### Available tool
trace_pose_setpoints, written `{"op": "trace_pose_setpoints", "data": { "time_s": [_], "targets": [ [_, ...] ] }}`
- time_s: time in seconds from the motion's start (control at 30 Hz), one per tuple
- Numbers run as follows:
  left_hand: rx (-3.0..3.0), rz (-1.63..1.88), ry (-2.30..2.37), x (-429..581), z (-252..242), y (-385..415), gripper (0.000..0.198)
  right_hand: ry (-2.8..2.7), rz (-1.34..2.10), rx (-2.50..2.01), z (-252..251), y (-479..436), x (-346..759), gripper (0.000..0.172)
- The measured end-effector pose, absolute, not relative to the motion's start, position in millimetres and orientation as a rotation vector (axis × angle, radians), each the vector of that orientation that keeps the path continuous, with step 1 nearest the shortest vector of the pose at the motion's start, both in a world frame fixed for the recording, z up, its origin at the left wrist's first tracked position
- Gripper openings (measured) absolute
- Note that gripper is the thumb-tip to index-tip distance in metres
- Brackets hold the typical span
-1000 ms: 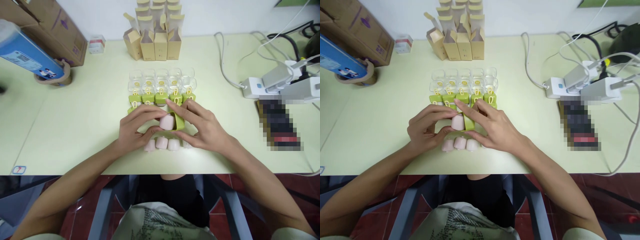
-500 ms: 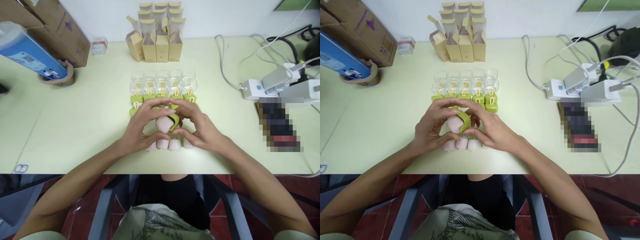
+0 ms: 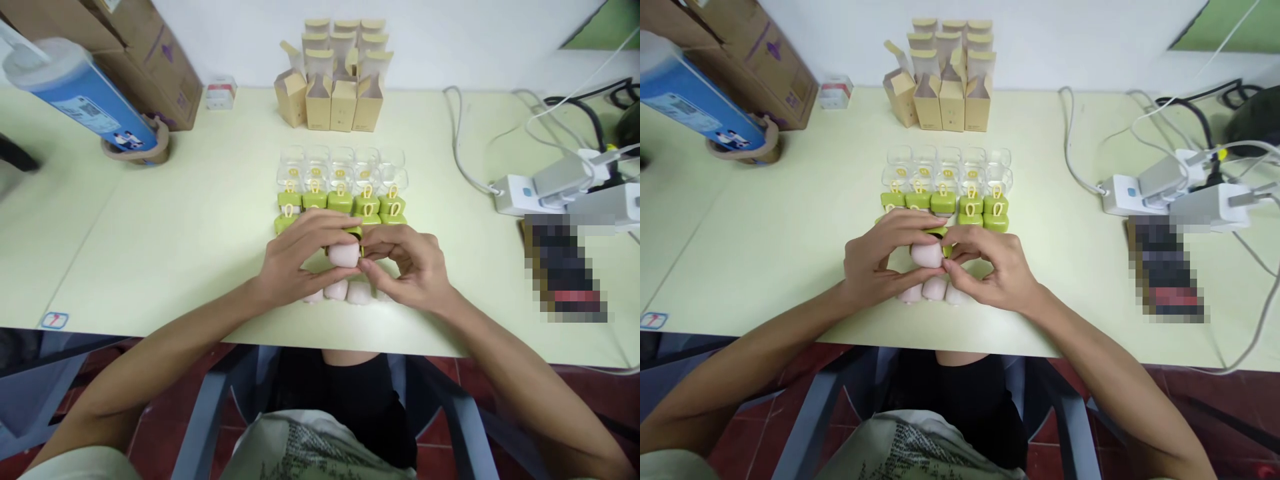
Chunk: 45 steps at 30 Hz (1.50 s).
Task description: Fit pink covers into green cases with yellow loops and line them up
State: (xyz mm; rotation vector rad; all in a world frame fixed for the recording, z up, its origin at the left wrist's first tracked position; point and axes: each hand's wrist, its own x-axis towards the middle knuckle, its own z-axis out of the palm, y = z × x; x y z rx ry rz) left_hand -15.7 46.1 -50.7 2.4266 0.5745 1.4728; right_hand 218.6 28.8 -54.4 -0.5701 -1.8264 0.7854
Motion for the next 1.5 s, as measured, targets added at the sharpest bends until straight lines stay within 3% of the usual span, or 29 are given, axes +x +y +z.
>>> {"op": "trace_pose_setpoints", "data": {
  "time_s": [0.33, 0.63, 0.9, 1.1, 1.17, 1.33, 1.5],
  "targets": [
    [2.414, 1.448, 0.585, -14, -47, 41, 0.036, -1.83, 0.813, -0.589, -53, 31, 222, 0.026],
    [2.418, 1.429, 0.586, -14, -49, 38, 0.037, -1.851, 0.94, -0.57, -50, 33, 226, 0.03],
    [2.458, 1.464, 0.597, -9, -48, 35, 0.037, -1.943, 0.749, -0.545, -43, 35, 228, 0.029],
    [2.467, 1.444, 0.553, -13, -43, 37, 0.042, -1.909, 0.808, -0.508, -44, 35, 228, 0.03],
    [2.455, 1.441, 0.559, -14, -43, 39, 0.042, -1.895, 0.846, -0.488, -45, 35, 229, 0.034],
    [2.414, 1.568, 0.577, -13, -52, 45, 0.045, -1.906, 0.895, -0.581, -45, 34, 231, 0.064],
    [2.416, 1.598, 0.699, -14, -56, 45, 0.044, -1.977, 0.704, -0.693, -45, 36, 226, 0.061]
  ]
}}
